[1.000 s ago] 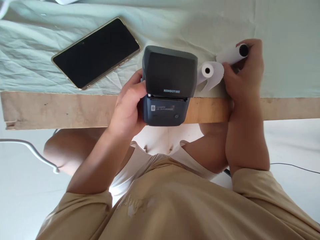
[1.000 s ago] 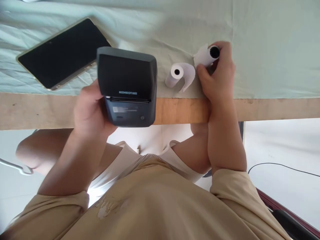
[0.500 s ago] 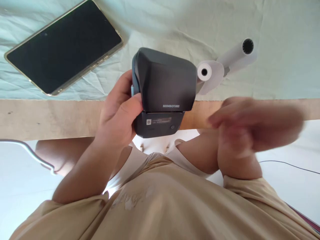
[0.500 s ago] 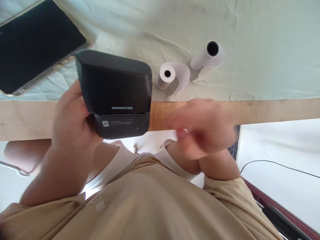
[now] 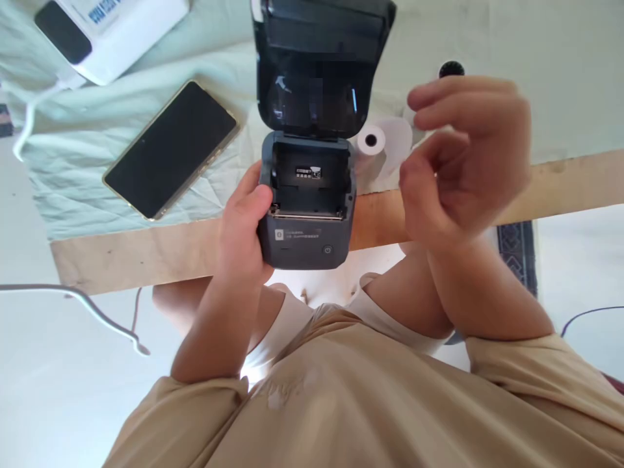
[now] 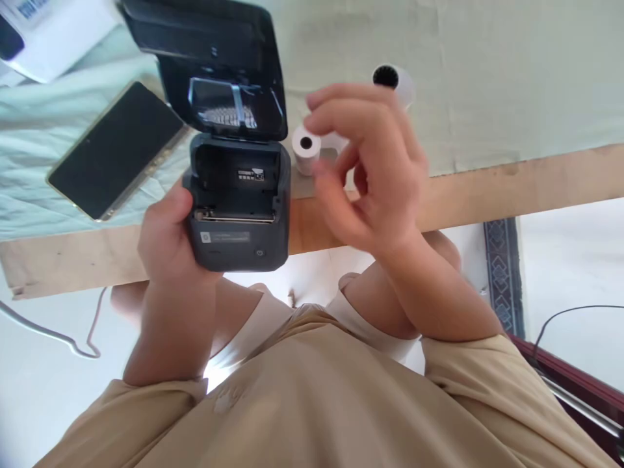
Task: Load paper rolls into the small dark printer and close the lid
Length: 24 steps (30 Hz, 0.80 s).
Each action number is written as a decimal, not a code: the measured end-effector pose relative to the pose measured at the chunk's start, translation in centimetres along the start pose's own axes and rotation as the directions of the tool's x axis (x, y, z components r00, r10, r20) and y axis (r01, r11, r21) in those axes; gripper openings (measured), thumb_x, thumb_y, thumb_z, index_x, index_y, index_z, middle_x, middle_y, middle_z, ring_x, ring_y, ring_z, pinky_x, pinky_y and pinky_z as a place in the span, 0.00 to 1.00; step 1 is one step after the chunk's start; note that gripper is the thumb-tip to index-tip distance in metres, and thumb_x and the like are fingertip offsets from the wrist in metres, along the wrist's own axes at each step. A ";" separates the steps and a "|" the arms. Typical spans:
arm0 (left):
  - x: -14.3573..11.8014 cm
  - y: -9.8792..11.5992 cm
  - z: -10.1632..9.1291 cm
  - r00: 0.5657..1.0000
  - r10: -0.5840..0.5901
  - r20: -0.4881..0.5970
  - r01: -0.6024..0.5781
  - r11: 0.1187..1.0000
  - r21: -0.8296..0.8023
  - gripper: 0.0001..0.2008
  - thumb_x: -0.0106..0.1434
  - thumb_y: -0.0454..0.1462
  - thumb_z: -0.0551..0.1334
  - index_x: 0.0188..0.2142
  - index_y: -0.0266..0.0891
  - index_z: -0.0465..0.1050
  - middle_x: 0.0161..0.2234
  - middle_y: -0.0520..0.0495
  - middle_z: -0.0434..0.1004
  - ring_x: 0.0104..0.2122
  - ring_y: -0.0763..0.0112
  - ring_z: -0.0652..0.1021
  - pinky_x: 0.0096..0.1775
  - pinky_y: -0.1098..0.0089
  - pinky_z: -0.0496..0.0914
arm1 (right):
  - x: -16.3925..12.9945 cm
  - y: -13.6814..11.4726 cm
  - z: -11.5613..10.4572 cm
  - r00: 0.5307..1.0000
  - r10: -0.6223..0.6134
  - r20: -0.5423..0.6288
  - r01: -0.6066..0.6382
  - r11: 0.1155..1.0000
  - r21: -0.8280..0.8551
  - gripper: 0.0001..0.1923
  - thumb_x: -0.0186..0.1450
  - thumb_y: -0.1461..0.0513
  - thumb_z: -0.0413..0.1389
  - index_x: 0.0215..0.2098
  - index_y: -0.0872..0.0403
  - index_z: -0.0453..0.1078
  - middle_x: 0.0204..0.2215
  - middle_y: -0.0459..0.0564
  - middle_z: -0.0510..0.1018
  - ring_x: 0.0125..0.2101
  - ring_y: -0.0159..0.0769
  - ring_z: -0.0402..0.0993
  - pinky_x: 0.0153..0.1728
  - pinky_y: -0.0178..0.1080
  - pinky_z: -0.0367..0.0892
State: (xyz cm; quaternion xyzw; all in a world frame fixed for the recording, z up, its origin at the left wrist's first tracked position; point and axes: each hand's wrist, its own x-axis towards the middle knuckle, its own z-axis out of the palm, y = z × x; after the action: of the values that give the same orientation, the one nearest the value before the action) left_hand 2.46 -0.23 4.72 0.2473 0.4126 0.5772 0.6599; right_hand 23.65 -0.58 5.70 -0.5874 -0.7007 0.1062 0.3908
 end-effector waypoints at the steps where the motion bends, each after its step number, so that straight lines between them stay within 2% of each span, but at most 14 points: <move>1: 0.0 0.1 -0.2 1.000 -0.009 0.013 0.010 1.000 -0.007 0.10 0.66 0.44 0.72 0.38 0.41 0.88 0.35 0.49 0.88 0.53 0.51 0.88 0.55 0.56 0.83 | 0.4 0.2 0.1 0.994 -0.036 -0.106 0.033 0.999 -0.030 0.14 0.74 0.54 0.47 0.52 0.41 0.71 0.52 0.50 0.84 0.37 0.41 0.81 0.31 0.48 0.72; 3: 0.0 0.2 -0.5 0.999 -0.023 0.038 0.024 1.000 -0.011 0.10 0.68 0.43 0.70 0.41 0.41 0.89 0.36 0.50 0.90 0.46 0.56 0.89 0.53 0.57 0.84 | 1.2 0.4 0.3 0.971 -0.135 -0.196 0.120 0.989 -0.083 0.13 0.71 0.59 0.53 0.51 0.46 0.74 0.46 0.53 0.84 0.44 0.43 0.83 0.38 0.47 0.77; 5: -0.1 0.3 -0.8 0.998 -0.031 0.050 0.031 0.999 -0.007 0.12 0.69 0.44 0.69 0.44 0.41 0.89 0.38 0.50 0.91 0.43 0.58 0.89 0.52 0.58 0.84 | 1.8 0.2 0.4 0.986 -0.138 -0.093 0.124 0.982 -0.143 0.15 0.71 0.60 0.56 0.54 0.50 0.76 0.52 0.58 0.83 0.53 0.46 0.82 0.49 0.48 0.79; 8: -0.3 0.3 -1.0 0.999 -0.021 0.045 0.020 0.999 0.027 0.12 0.70 0.46 0.68 0.43 0.43 0.88 0.41 0.50 0.92 0.47 0.56 0.89 0.51 0.58 0.84 | 2.1 -0.3 0.4 0.995 0.003 0.099 0.019 0.975 -0.223 0.16 0.75 0.54 0.57 0.57 0.50 0.76 0.62 0.62 0.79 0.60 0.50 0.80 0.51 0.48 0.78; 10: -0.3 0.3 -1.0 0.999 -0.026 0.047 0.025 0.999 0.038 0.14 0.70 0.48 0.68 0.43 0.44 0.88 0.43 0.50 0.92 0.51 0.54 0.88 0.51 0.57 0.84 | 2.2 -0.6 0.5 0.980 0.077 0.184 -0.033 0.972 -0.233 0.17 0.76 0.51 0.57 0.58 0.48 0.76 0.62 0.59 0.79 0.59 0.50 0.80 0.49 0.48 0.78; 12: -0.3 0.3 -1.0 0.998 -0.038 0.048 0.037 0.999 0.025 0.15 0.69 0.50 0.69 0.42 0.44 0.88 0.44 0.51 0.92 0.53 0.53 0.87 0.51 0.57 0.84 | 2.2 -0.7 0.5 0.970 0.095 0.223 -0.044 0.974 -0.221 0.17 0.77 0.51 0.55 0.59 0.47 0.75 0.60 0.58 0.80 0.58 0.49 0.81 0.50 0.48 0.78; 16: -0.3 0.4 -1.3 0.996 -0.050 0.073 0.050 0.999 0.003 0.13 0.69 0.49 0.69 0.41 0.44 0.88 0.42 0.51 0.91 0.51 0.54 0.88 0.52 0.57 0.84 | 2.3 -0.4 0.7 0.962 0.085 0.260 -0.024 0.973 -0.229 0.17 0.73 0.57 0.57 0.60 0.46 0.74 0.60 0.56 0.80 0.57 0.50 0.80 0.48 0.47 0.78; 19: -0.1 0.2 -1.8 0.991 -0.032 0.127 0.031 0.999 0.009 0.12 0.70 0.46 0.68 0.43 0.44 0.88 0.42 0.50 0.90 0.52 0.55 0.88 0.53 0.58 0.84 | 2.0 0.0 0.9 0.953 0.066 0.295 0.009 0.969 -0.247 0.21 0.72 0.55 0.60 0.61 0.47 0.75 0.59 0.57 0.80 0.57 0.51 0.80 0.46 0.47 0.77; 22: 0.0 -0.1 -2.3 0.990 -0.009 0.139 0.006 1.000 0.021 0.13 0.70 0.45 0.67 0.46 0.43 0.88 0.41 0.47 0.90 0.54 0.55 0.88 0.53 0.59 0.84 | 1.7 0.5 1.1 0.953 0.093 0.288 -0.010 0.961 -0.277 0.22 0.71 0.54 0.63 0.63 0.46 0.75 0.58 0.57 0.80 0.55 0.51 0.81 0.48 0.48 0.77; 24: 0.0 -0.2 -2.5 0.992 -0.004 0.125 0.001 1.000 0.020 0.12 0.71 0.44 0.67 0.45 0.43 0.88 0.41 0.47 0.89 0.55 0.55 0.88 0.53 0.60 0.85 | 1.6 0.8 1.2 0.950 0.130 0.285 -0.043 0.955 -0.292 0.19 0.72 0.55 0.63 0.61 0.45 0.75 0.56 0.57 0.81 0.52 0.51 0.81 0.50 0.50 0.76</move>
State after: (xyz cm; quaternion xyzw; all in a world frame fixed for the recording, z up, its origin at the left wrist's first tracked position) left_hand 0.49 -0.66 3.20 0.2889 0.3766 0.5556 0.6826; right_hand 23.48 1.48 5.11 -0.6444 -0.7332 0.1107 0.1866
